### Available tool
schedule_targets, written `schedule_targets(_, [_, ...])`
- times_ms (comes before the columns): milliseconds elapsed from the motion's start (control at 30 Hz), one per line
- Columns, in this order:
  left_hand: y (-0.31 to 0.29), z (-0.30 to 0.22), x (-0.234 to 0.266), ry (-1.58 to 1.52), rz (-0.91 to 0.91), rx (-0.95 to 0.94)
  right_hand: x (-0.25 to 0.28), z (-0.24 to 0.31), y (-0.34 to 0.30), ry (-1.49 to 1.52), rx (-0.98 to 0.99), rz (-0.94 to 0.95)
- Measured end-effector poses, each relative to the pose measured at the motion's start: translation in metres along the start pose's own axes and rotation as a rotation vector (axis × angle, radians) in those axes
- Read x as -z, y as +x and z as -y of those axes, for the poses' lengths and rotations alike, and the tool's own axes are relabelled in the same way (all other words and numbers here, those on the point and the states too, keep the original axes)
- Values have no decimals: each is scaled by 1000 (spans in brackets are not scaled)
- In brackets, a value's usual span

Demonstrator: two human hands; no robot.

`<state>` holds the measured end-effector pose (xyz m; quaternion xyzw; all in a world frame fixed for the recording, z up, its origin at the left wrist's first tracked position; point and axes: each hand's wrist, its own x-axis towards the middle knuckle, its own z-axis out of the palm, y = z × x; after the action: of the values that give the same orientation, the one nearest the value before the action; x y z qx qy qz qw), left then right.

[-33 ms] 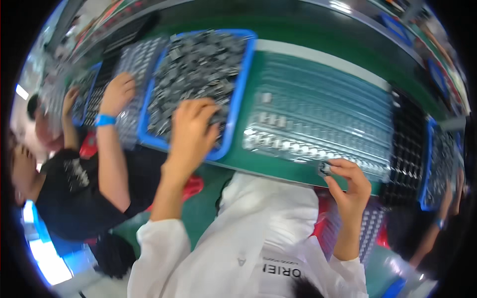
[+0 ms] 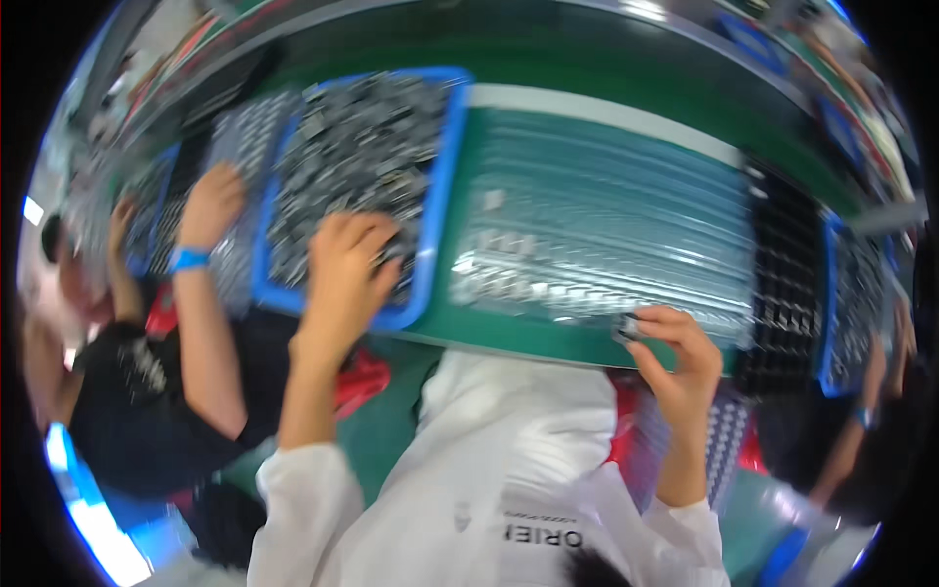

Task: Picking electronic components from a bin and arranging them into a plastic tray on an assembly line.

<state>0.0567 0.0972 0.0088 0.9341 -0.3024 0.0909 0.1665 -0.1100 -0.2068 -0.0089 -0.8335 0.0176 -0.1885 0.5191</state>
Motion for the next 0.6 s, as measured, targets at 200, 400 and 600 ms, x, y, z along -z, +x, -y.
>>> schedule_targets(200, [-12, 13, 28, 53, 129, -75, 87, -34, 61, -305, 2, -193])
schedule_targets(400, [-3, 39, 13, -431, -88, 124, 165, -106, 104, -650, 5, -125])
schedule_targets(600, [-6, 20, 19, -896, -122, 388, 162, -138, 126, -550, 153, -38])
